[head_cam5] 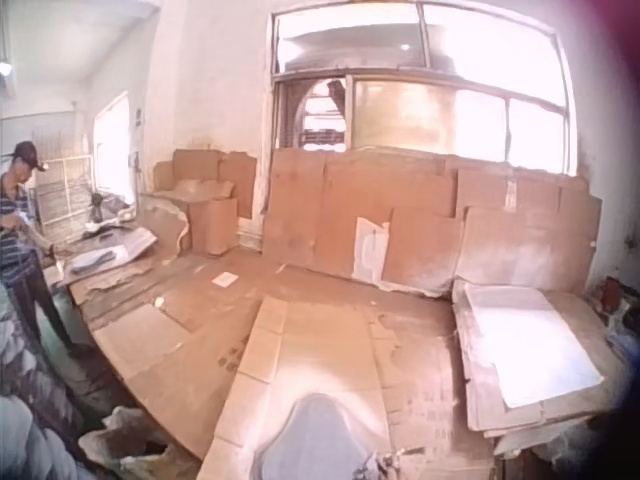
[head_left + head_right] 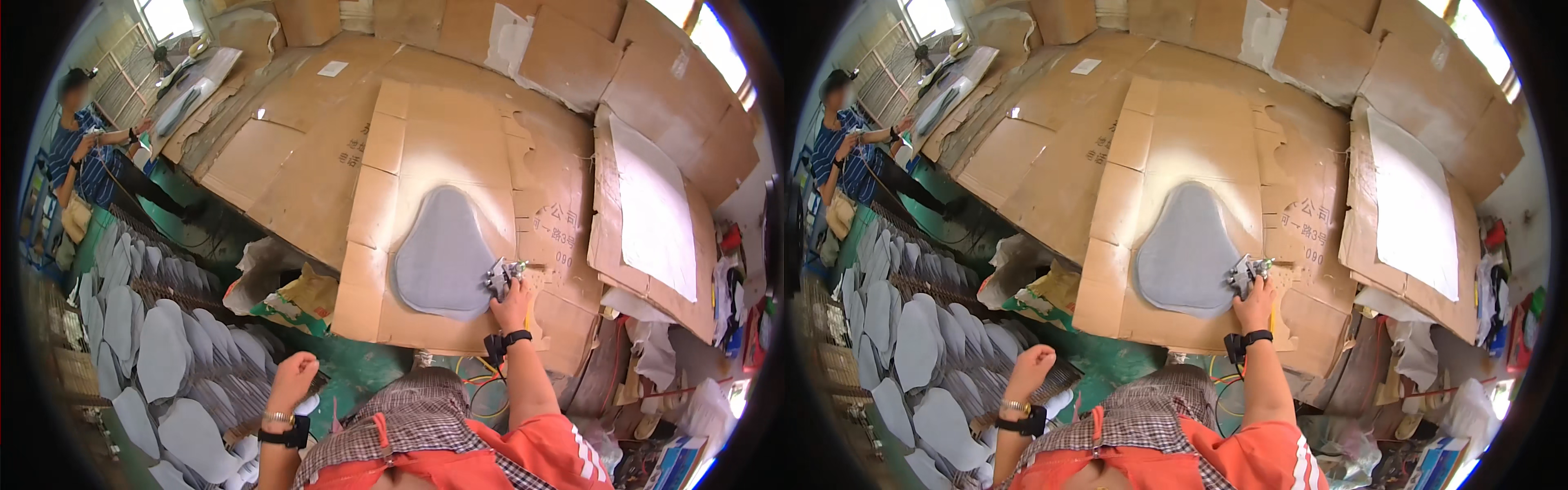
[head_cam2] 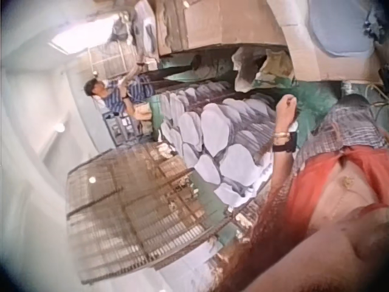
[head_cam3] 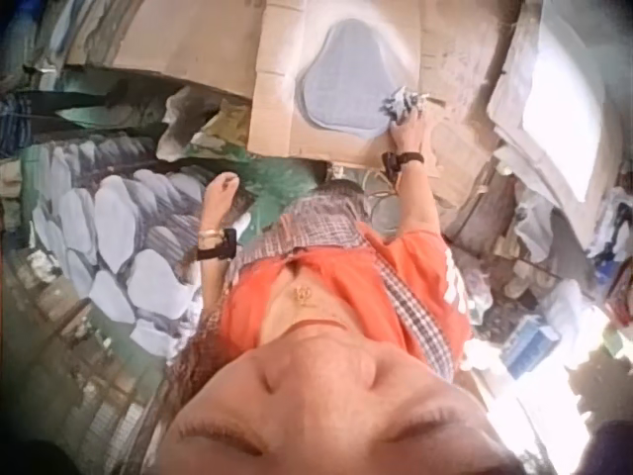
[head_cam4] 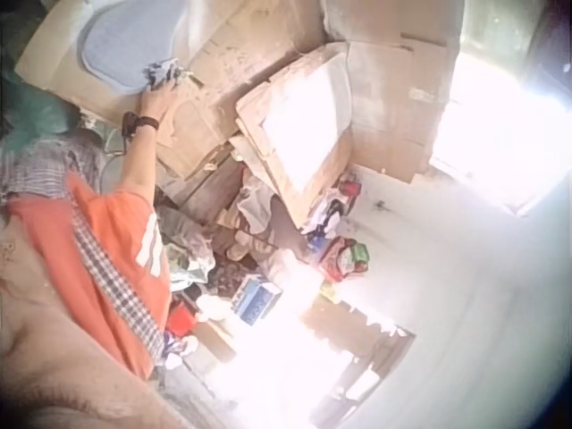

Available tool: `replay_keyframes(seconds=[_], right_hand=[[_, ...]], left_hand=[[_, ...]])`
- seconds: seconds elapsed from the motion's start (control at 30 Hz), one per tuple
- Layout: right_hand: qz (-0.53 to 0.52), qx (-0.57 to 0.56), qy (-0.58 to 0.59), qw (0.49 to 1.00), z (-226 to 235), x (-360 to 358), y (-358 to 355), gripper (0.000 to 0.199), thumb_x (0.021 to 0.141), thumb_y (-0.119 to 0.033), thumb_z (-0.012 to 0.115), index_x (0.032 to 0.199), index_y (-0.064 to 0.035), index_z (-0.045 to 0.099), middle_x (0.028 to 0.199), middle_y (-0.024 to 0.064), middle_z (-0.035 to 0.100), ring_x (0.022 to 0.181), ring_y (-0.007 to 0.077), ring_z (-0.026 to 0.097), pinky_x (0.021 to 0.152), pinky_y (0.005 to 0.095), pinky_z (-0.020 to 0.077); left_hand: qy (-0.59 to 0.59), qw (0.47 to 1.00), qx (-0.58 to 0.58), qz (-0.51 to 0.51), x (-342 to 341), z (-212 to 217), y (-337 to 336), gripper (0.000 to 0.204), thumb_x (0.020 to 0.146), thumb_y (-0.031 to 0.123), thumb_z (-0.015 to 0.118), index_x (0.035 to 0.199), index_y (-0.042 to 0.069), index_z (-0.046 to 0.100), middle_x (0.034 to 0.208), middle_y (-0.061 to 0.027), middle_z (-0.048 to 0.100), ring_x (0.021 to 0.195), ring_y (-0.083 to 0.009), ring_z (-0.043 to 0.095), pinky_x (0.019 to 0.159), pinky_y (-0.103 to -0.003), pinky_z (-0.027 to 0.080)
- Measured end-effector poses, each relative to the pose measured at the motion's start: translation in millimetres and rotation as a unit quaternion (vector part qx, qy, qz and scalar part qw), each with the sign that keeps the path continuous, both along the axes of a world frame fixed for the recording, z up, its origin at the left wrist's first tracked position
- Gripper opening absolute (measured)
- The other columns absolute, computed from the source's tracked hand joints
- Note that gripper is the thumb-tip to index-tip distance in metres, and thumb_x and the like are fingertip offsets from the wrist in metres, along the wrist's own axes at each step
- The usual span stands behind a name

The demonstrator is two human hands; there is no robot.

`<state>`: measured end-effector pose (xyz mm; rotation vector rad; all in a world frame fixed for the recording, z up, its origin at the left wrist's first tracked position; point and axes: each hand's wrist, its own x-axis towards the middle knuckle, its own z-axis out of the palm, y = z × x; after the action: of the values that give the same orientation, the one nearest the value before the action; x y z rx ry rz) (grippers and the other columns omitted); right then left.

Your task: The person repeatedly picks up gray heart-shaped parts from a wire rack and places them on a cardboard surface. They use a spray gun to apply a coating to the parts and then return them to the rack. The process is repeated for multiple units in a continuous loop.

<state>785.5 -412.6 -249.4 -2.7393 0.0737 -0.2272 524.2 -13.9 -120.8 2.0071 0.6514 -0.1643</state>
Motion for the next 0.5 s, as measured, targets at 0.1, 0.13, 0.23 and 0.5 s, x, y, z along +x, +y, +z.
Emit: replay_keyframes(seconds=[0.1, 0.13, 0.23, 0.5], right_hand=[[0.029, 0.005, 0.04, 0.999, 17.6, 0.8, -0.9, 0.07, 0.064, -0.012, 0.069, 0.127, -0.0008, 0.04, 0.13, 0.0281, 0.039, 0.113, 0.045, 0.041, 0.097, 0.0466, 0.037], [0.054, 0.019, -0.037, 0.998, 4.4, 6.1, -11.2, 0.068, 0.066, -0.006, 0.066, 0.128, -0.0028, 0.039, 0.122, 0.0227, 0.047, 0.105, 0.0352, 0.05, 0.09, 0.0408, 0.0434], [-0.042, 0.379, 0.106, 0.918, 15.6, 13.3, -56.7, 0.066, 0.068, 0.001, 0.063, 0.129, -0.0045, 0.039, 0.108, 0.0123, 0.054, 0.091, 0.0212, 0.054, 0.08, 0.0311, 0.0464], [0.072, 0.452, 0.216, 0.862, 265.5, -89.8, -56.2, 0.056, 0.082, -0.005, 0.063, 0.132, -0.0013, 0.04, 0.097, 0.0025, 0.057, 0.09, 0.011, 0.054, 0.082, 0.0258, 0.0439]], left_hand=[[0.015, 1.0, 0.003, -0.021, 47.7, -30.0, -15.2, 0.022, 0.083, 0.016, 0.061, 0.096, -0.003, 0.061, 0.079, -0.0099, 0.064, 0.071, -0.015, 0.061, 0.067, -0.028, 0.049], [0.012, 0.999, -0.002, -0.037, 62.0, -33.0, -18.9, 0.023, 0.083, 0.016, 0.061, 0.096, -0.003, 0.061, 0.079, -0.0106, 0.065, 0.072, -0.0155, 0.061, 0.067, -0.028, 0.049], [-0.002, 0.997, -0.01, -0.078, 96.5, -46.2, -21.9, 0.026, 0.082, 0.019, 0.063, 0.097, -0.003, 0.061, 0.081, -0.0118, 0.065, 0.074, -0.0164, 0.062, 0.069, -0.029, 0.049], [-0.008, 0.995, 0.016, -0.1, 127.7, -61.2, 7.3, 0.025, 0.081, 0.018, 0.064, 0.096, -0.001, 0.061, 0.083, -0.0101, 0.065, 0.075, -0.0178, 0.061, 0.069, -0.03, 0.049]])
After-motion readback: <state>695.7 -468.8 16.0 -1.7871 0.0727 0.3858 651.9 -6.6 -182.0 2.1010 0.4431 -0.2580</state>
